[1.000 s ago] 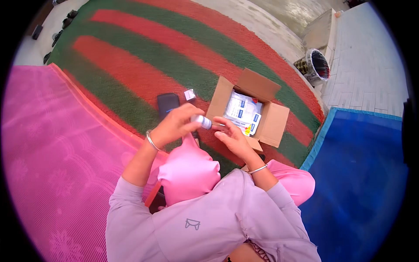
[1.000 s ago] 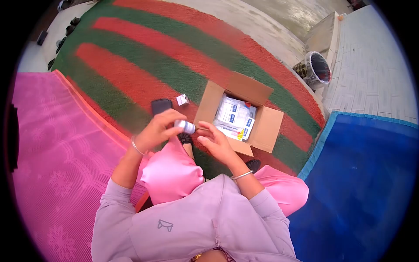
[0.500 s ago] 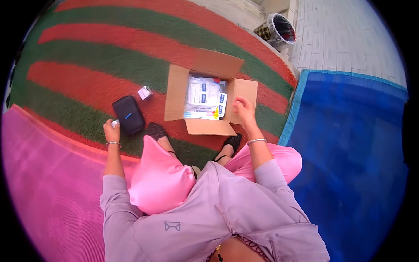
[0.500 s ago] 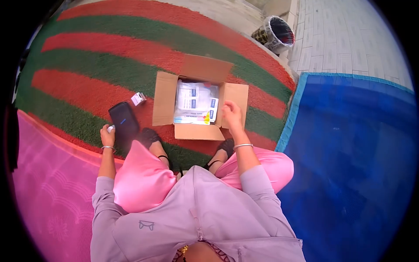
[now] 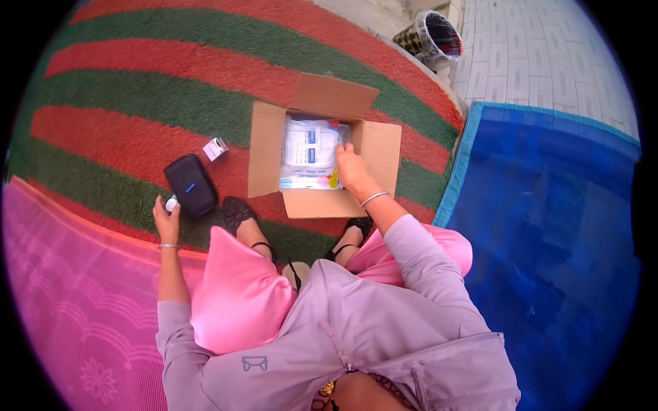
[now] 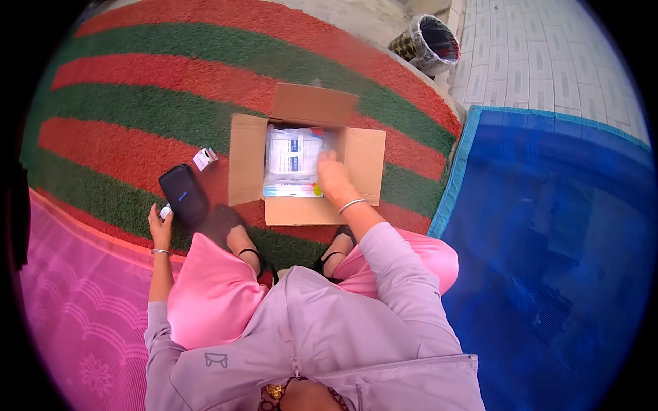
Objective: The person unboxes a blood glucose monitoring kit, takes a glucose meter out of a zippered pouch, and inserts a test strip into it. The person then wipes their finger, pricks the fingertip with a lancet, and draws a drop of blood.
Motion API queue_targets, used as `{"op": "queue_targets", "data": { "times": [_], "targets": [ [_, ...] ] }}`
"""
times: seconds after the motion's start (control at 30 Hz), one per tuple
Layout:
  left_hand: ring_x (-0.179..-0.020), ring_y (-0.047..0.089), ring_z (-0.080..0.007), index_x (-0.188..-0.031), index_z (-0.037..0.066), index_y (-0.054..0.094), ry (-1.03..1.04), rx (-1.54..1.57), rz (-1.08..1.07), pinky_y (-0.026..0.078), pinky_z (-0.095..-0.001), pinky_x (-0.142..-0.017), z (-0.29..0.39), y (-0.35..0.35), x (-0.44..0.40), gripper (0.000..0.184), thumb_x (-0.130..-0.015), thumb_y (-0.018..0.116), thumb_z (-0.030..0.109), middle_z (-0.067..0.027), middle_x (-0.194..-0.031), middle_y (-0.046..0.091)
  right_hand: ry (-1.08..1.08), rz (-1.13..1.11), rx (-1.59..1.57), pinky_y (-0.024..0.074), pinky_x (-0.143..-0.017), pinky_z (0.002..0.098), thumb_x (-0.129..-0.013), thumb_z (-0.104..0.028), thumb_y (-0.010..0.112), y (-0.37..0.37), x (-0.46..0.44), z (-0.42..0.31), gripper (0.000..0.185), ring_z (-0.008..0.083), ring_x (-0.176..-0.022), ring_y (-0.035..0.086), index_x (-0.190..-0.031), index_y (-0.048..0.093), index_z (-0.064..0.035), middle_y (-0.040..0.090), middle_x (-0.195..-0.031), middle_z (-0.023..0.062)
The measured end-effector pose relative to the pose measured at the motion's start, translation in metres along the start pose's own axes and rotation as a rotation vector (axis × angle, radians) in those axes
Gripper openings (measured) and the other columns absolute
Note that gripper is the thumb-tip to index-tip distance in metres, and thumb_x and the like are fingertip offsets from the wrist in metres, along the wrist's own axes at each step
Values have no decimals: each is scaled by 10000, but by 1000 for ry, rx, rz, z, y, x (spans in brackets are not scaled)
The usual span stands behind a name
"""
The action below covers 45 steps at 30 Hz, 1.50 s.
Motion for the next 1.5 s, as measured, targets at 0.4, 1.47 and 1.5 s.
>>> {"op": "queue_targets", "data": {
  "times": [0.4,1.47,1.5],
  "targets": [
    [-853,558,-174,-1200,-2,464,-122,241,10,472,-269,-711,-5,-24,17,401,-821,549,92,-133,-1157,481,22,-50,-125,470,-656,439,-685,-103,541,-57,6,41,194,354,-755,605,-826,626,-1,614,-774,217],
    [-629,509,-108,-813,-5,586,446,305,-916,407,-248,-565,430,-49,252,156,-807,595,150,-48,-677,570,-516,-222,-1117,385,-521,278,-855,-233,555,-154,264,-89,246,105,-578,484,-805,567,8,549,-633,60],
    [-636,442,-58,-811,-11,575,432,293,-890,379,-220,-557,430,-52,253,133,-822,593,121,1,-668,535,-516,-216,-1118,385,-521,278,-855,-233,555,-153,266,-89,246,105,-578,484,-805,567,8,549,-633,60]
  ]
}}
Point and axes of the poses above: each hand's wrist, its own x-axis away from the middle knuckle, its own y-axis out of the palm, z = x × y, the point moved 9 cm from there along -x, towards the middle knuckle
